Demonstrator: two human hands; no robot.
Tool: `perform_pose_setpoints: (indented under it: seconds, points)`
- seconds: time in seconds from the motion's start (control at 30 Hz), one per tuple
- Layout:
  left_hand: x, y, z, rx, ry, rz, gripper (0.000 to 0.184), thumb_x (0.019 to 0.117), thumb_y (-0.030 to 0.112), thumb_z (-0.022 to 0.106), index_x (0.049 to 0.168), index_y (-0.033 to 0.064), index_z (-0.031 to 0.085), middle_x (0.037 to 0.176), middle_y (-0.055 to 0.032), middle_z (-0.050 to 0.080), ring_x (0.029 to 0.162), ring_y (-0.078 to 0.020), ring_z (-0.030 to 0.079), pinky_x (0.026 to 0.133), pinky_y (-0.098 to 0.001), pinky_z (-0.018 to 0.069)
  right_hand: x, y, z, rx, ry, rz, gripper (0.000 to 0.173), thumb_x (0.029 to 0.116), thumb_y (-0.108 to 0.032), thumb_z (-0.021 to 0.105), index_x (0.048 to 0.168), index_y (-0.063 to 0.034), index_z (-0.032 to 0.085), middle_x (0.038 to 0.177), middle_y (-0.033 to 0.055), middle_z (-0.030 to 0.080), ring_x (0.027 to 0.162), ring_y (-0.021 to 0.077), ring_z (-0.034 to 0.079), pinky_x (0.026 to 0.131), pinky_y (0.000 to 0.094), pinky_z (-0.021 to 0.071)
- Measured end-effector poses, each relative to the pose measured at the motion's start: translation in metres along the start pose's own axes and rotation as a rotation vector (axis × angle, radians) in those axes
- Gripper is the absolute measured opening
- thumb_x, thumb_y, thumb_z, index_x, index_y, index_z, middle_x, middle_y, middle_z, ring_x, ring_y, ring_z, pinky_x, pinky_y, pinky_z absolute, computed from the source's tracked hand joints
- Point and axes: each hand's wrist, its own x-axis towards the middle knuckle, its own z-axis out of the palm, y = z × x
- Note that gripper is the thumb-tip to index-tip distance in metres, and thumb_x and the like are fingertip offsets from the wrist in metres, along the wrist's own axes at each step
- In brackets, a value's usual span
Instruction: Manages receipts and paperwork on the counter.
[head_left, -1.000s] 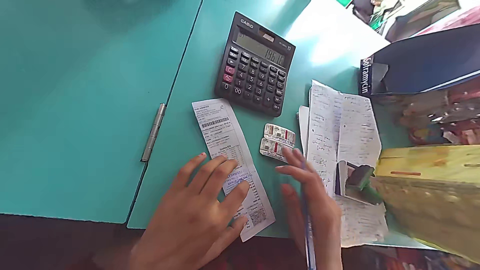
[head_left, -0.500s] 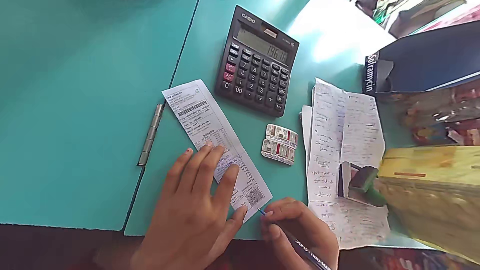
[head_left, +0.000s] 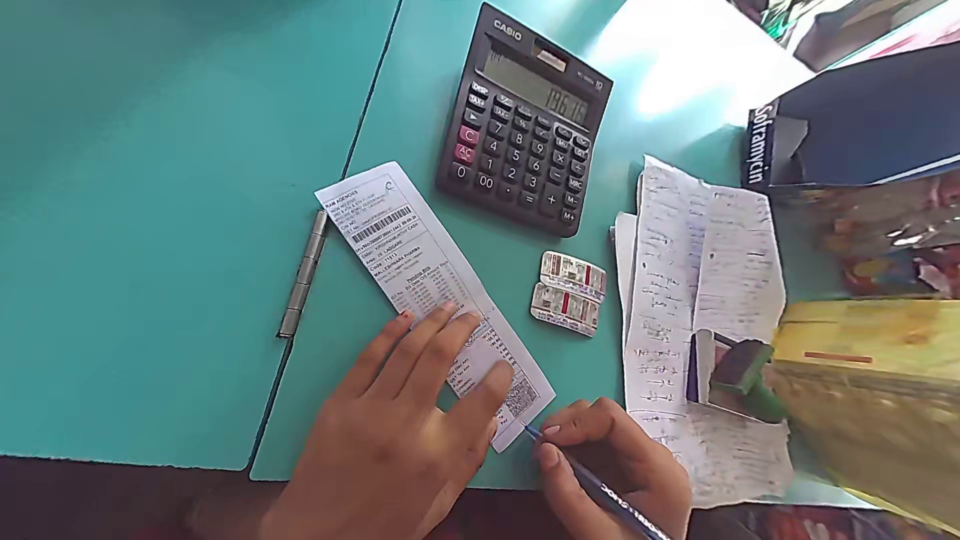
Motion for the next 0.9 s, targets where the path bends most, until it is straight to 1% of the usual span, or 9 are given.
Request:
perform_pose_setpoints:
  seconds: [0.07,0.17,0.3,0.4,0.47,0.53,0.6,0.7,0.9]
  points:
    - [0.000,0.000,0.000,-0.019,0.002,0.005,0.033,0.1055,0.039,0.045,0.128,0.0295,0.068,0.136,-0.0194,0.062,0.136,-0.0348,0.052,0.112,-0.0502,0.0387,0.001,0.002,-0.001,0.009,-0.008,-0.011,0.009,0.0885,-0.012,0.068,0.094,-0.0069,0.062,0.083,-0.0044,0.068,0.072,-0.0071,0.064,0.063,0.0073,0.0536]
    - [0.001,0.000,-0.001,-0.019,-0.005,0.002,0.032,0.1050,0.039,0.046,0.126,0.0329,0.070,0.136,-0.0190,0.062,0.136,-0.0355,0.052,0.111,-0.0500,0.0400,0.002,0.004,-0.002,0.013,-0.030,-0.026,0.010,0.0859,-0.008,0.068,0.094,-0.0065,0.063,0.084,-0.0026,0.067,0.073,-0.0054,0.063,0.064,0.0076,0.0529]
    - [0.000,0.001,0.000,-0.033,0.007,-0.001,0.031,0.1044,0.037,0.049,0.125,0.0321,0.071,0.135,-0.0201,0.063,0.135,-0.0371,0.053,0.109,-0.0515,0.0415,0.003,0.007,-0.003,0.033,-0.041,-0.044,0.009,0.0889,-0.011,0.069,0.093,-0.0066,0.064,0.084,-0.0026,0.066,0.072,-0.0050,0.063,0.062,0.0079,0.0533]
    - [0.001,0.001,0.000,-0.026,0.000,0.001,0.032,0.1054,0.038,0.047,0.126,0.0319,0.071,0.136,-0.0202,0.062,0.136,-0.0369,0.052,0.109,-0.0510,0.0417,0.002,0.005,-0.003,0.008,-0.025,-0.048,0.009,0.0865,-0.010,0.069,0.091,-0.0065,0.062,0.081,-0.0031,0.066,0.072,-0.0056,0.063,0.063,0.0073,0.0526]
    - [0.000,0.001,-0.001,-0.027,-0.017,0.008,0.034,0.1054,0.039,0.046,0.127,0.0315,0.071,0.138,-0.0203,0.061,0.137,-0.0377,0.051,0.110,-0.0520,0.0408,-0.002,0.000,-0.004,-0.028,-0.052,-0.024,0.012,0.0852,-0.010,0.069,0.094,-0.0068,0.062,0.085,-0.0026,0.067,0.077,-0.0055,0.064,0.066,0.0074,0.0539]
    - [0.000,0.000,-0.002,-0.030,-0.034,0.016,0.035,0.1054,0.038,0.046,0.128,0.0305,0.071,0.139,-0.0209,0.060,0.139,-0.0386,0.049,0.111,-0.0538,0.0398,-0.006,-0.002,-0.004,-0.048,-0.097,-0.015,0.014,0.0866,-0.011,0.069,0.097,-0.0065,0.061,0.089,-0.0007,0.066,0.082,-0.0042,0.064,0.070,0.0081,0.0540]
    - [0.001,0.001,-0.003,-0.018,-0.045,0.018,0.034,0.1050,0.039,0.046,0.128,0.0314,0.070,0.140,-0.0205,0.059,0.139,-0.0389,0.048,0.111,-0.0545,0.0393,-0.008,-0.002,-0.002,-0.065,-0.098,-0.023,0.013,0.0862,-0.011,0.069,0.094,-0.0054,0.060,0.088,0.0008,0.065,0.081,-0.0036,0.064,0.070,0.0082,0.0537]
    - [0.001,0.001,-0.003,-0.014,-0.049,0.017,0.034,0.1052,0.039,0.045,0.127,0.0314,0.071,0.141,-0.0204,0.059,0.139,-0.0389,0.049,0.111,-0.0551,0.0387,-0.004,-0.001,0.000,-0.079,-0.063,-0.050,0.011,0.0862,-0.012,0.069,0.090,-0.0058,0.060,0.085,-0.0003,0.066,0.081,-0.0043,0.064,0.069,0.0076,0.0533]
    - [0.001,0.001,-0.004,-0.026,-0.047,0.024,0.035,0.1054,0.039,0.046,0.128,0.0303,0.071,0.140,-0.0204,0.059,0.139,-0.0390,0.049,0.111,-0.0557,0.0387,-0.002,0.001,0.006,-0.075,-0.081,-0.100,0.012,0.0843,-0.010,0.069,0.087,-0.0043,0.059,0.081,0.0017,0.067,0.079,-0.0027,0.065,0.068,0.0082,0.0527]
